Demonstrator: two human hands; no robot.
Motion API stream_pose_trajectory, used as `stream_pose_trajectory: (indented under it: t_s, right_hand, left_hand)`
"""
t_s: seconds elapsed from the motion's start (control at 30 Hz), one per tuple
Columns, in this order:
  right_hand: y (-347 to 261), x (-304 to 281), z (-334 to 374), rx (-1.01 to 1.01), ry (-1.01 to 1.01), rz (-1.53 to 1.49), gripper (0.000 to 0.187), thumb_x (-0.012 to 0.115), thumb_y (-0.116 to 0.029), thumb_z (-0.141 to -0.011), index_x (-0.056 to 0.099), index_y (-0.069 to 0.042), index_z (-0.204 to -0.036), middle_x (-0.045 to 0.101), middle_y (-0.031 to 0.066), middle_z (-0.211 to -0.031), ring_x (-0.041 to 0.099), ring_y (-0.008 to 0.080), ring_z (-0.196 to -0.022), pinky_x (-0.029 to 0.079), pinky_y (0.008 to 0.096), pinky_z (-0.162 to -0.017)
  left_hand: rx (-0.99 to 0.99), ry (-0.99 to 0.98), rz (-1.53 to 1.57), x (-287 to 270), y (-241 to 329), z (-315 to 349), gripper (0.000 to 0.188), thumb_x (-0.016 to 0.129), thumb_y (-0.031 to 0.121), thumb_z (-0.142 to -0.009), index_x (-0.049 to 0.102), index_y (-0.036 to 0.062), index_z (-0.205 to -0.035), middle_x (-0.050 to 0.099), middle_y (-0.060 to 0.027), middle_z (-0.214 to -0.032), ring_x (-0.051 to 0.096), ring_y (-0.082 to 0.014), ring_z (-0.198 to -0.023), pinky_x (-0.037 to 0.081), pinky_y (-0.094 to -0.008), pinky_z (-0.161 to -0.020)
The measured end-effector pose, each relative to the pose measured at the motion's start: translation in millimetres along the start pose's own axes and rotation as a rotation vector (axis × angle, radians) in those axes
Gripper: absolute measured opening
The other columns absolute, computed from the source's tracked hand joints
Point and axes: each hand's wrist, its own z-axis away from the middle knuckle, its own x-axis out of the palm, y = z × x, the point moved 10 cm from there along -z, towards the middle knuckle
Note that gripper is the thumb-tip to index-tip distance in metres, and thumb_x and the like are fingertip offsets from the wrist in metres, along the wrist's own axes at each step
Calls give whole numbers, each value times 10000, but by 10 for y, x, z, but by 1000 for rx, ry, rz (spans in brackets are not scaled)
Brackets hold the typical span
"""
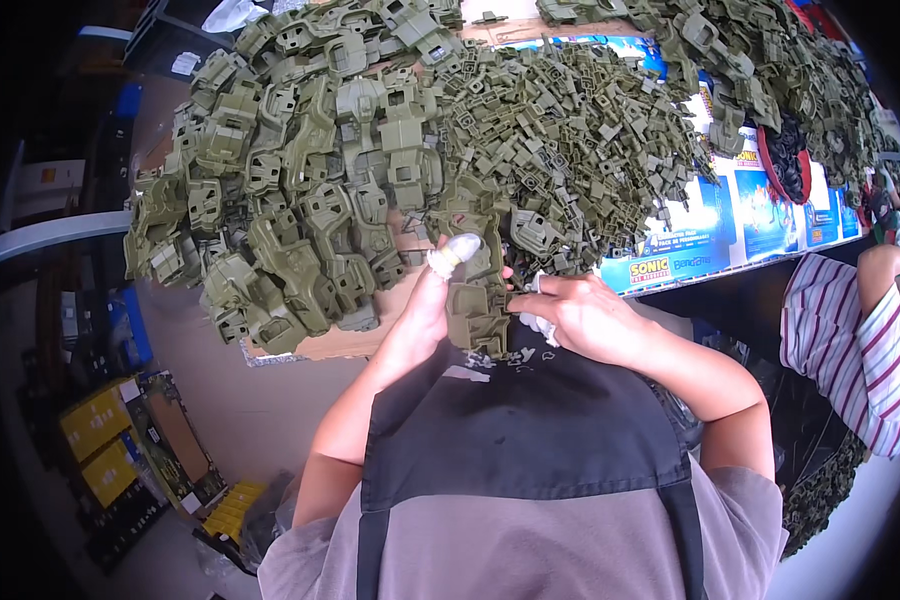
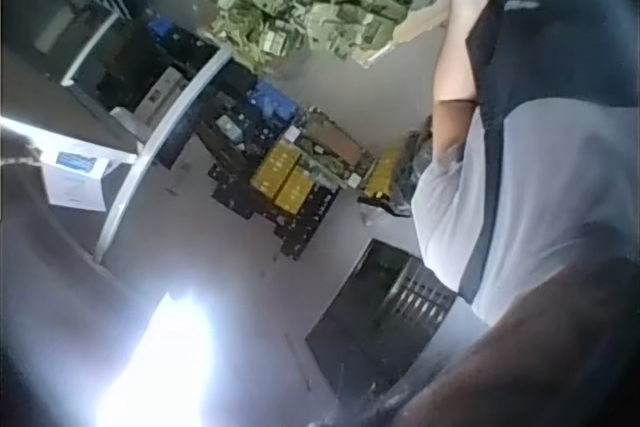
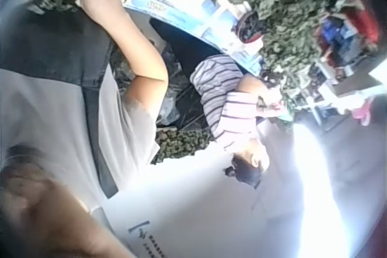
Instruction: The person repeatedly picks up green plastic components from a large pile on a table, aligns them by hand, and snaps them together. The assembled units are placed back onto the table. A coworker performs similar actions nearby.
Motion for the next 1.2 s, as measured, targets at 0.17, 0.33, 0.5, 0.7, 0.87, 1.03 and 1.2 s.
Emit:
stream_pose_trajectory:
  t_s: [0.17, 0.33, 0.5, 0.7, 0.87, 1.03, 1.2]
  right_hand:
    - [-70, 62, -51, -21, -94, 35, 242, 558, -8, -674, 631, -26, -904, 608, 155, -780, 636, 322, -695, 523, 408, -607]
    - [-90, 107, -65, -81, -120, 47, 201, 561, -18, -675, 625, -13, -866, 612, 161, -772, 637, 321, -711, 529, 404, -633]
    - [-27, 174, -100, -111, -157, -21, 242, 559, 8, -660, 635, -17, -889, 629, 158, -797, 640, 311, -752, 530, 402, -672]
    - [65, 276, -87, -219, -75, -188, 341, 557, 59, -623, 657, -41, -934, 639, 174, -853, 634, 323, -825, 525, 409, -733]
    - [86, 486, -26, -150, -199, -161, 381, 546, 74, -623, 644, -46, -971, 632, 182, -877, 609, 323, -945, 516, 419, -780]
    - [270, 279, -117, -91, -137, -470, 428, 625, -146, -778, 540, -91, -1194, 586, 164, -1070, 560, 312, -991, 450, 380, -877]
    - [1046, 489, -275, 119, 238, 453, 767, 704, -220, -675, 362, -186, -1360, 415, 218, -1244, 413, 359, -1149, 195, 531, -1063]
  left_hand:
    - [-91, 17, 46, -34, -130, -26, 345, 563, 383, -850, 560, 84, -1024, 650, -135, -881, 647, -234, -763, 541, -374, -681]
    - [-104, 42, 41, -29, -169, -13, 333, 575, 376, -842, 567, 87, -1007, 652, -115, -851, 642, -221, -740, 534, -359, -651]
    - [-119, 48, 52, 16, -215, -52, 319, 581, 365, -840, 567, 106, -1025, 643, -91, -840, 631, -206, -728, 530, -357, -645]
    - [-160, 69, 88, -90, -346, -49, 302, 592, 331, -835, 548, 116, -1042, 623, -64, -846, 620, -197, -733, 529, -355, -643]
    - [-107, 88, 4, -53, -311, 19, 345, 606, 282, -831, 448, 113, -1087, 578, -65, -914, 618, -204, -755, 543, -367, -645]
    - [70, 87, 16, -150, 37, -1, 387, 564, 316, -871, 462, 56, -1140, 598, -107, -992, 631, -222, -848, 541, -364, -726]
    - [469, 85, 23, -729, 674, -25, 379, 508, 317, -918, 471, 57, -1191, 587, -116, -1110, 601, -260, -975, 505, -384, -837]
